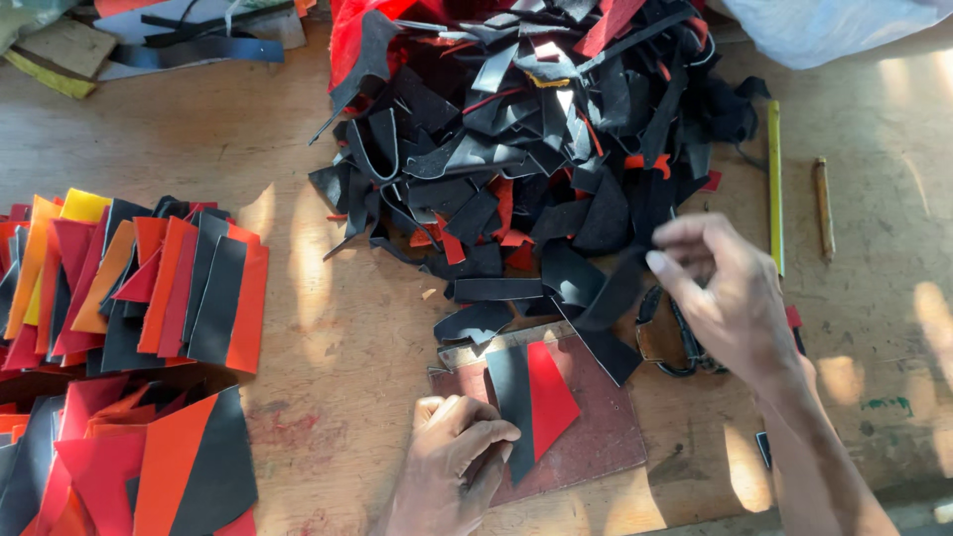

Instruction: The person assembles red and black shoe parts on a wooden workbench. They cut, fold, and align pieces using shears and a template, then stack the finished units.

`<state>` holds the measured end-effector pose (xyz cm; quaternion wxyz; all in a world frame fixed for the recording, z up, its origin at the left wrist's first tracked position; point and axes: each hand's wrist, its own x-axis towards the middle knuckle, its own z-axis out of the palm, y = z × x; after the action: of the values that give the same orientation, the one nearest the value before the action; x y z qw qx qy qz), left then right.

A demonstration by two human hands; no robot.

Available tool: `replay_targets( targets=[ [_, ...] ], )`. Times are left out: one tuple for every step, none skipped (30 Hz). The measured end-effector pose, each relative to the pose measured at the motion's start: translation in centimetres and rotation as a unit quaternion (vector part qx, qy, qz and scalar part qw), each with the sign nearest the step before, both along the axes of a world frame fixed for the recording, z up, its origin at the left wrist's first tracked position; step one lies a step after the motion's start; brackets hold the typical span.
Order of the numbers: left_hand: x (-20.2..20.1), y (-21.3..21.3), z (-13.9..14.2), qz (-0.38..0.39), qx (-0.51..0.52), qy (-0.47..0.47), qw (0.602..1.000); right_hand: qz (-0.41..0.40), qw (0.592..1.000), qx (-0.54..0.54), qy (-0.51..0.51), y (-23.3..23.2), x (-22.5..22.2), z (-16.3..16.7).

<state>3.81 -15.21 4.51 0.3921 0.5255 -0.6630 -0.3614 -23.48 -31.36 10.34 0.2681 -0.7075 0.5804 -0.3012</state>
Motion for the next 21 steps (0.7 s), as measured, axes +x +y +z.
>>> replay_targets(
  targets=[
    [0.0,0.0,0.0,0.001,-0.005,-0.001,1.0,0.003,0.999,-0.041,0.026,-1.0,0.4,0.2],
    [0.0,0.1,-0.1,0.001,-0.008,-0.003,1.0,0.006,0.995,-0.08,0.052,-1.8,0.8,0.2],
    [-0.1,0.1,-0.1,0.0,-0.012,-0.005,1.0,-0.002,0.996,-0.075,0.056,-2.6,1.5,0.0],
    [-0.1,0.1,-0.1,-0.001,-0.023,-0.007,1.0,-0.01,0.996,-0.071,0.061,-3.4,2.3,-0.5],
    [-0.2,0.2,-0.2,-0.001,-0.033,-0.009,0.999,-0.017,0.996,-0.066,0.065,-3.9,2.9,-0.9],
    [-0.2,0.3,-0.3,-0.001,-0.044,-0.012,0.999,-0.036,0.997,-0.033,0.056,-4.2,3.4,-1.3],
    [-0.2,0.4,-0.4,0.006,-0.043,-0.01,0.999,-0.054,0.997,0.001,0.047,-4.5,3.9,-1.8],
    [-0.3,0.6,-0.6,0.013,-0.042,-0.009,0.999,-0.07,0.996,0.034,0.038,-4.9,4.0,-2.2],
    [-0.3,0.7,-0.8,0.022,-0.042,-0.008,0.999,-0.059,0.997,0.049,0.015,-5.2,3.8,-2.4],
    [-0.3,0.9,-0.9,0.034,-0.045,-0.004,0.998,-0.047,0.997,0.065,-0.008,-5.5,3.3,-2.4],
    [-0.4,1.1,-1.1,0.046,-0.047,0.0,0.998,-0.035,0.996,0.082,-0.031,-5.7,2.8,-2.5],
    [-0.4,1.2,-1.1,0.058,-0.049,0.004,0.997,-0.016,0.992,0.084,-0.093,-5.7,1.8,-2.4],
    [-0.6,1.3,-1.1,0.094,0.003,0.043,0.995,0.002,0.984,0.085,-0.155,-5.4,0.8,-2.1],
    [-0.9,1.4,-1.0,0.127,0.054,0.082,0.987,0.019,0.972,0.084,-0.217,-5.0,0.1,-2.0],
    [-1.1,1.2,-0.7,0.16,0.104,0.121,0.974,0.029,0.963,0.1,-0.248,-4.5,-0.3,-1.9],
    [-1.3,0.8,-0.4,0.164,0.061,0.103,0.979,0.038,0.952,0.115,-0.28,-3.7,-0.8,-1.6],
    [-1.6,0.3,0.1,0.167,0.02,0.085,0.982,0.046,0.94,0.131,-0.311,-2.8,-1.2,-1.0],
    [-1.8,0.0,0.7,0.168,-0.018,0.067,0.983,0.057,0.933,0.165,-0.316,-1.7,-1.3,-0.5],
    [-2.3,-0.5,1.5,0.154,-0.026,0.091,0.984,0.068,0.924,0.197,-0.321,-0.5,-1.0,-0.1],
    [-3.0,-1.1,2.1,0.141,-0.037,0.114,0.983,0.081,0.914,0.227,-0.325,0.5,-0.5,0.2],
    [-3.4,-1.8,2.8,0.131,-0.05,0.135,0.981,0.101,0.89,0.267,-0.357,1.7,0.1,0.5]
  ],
)
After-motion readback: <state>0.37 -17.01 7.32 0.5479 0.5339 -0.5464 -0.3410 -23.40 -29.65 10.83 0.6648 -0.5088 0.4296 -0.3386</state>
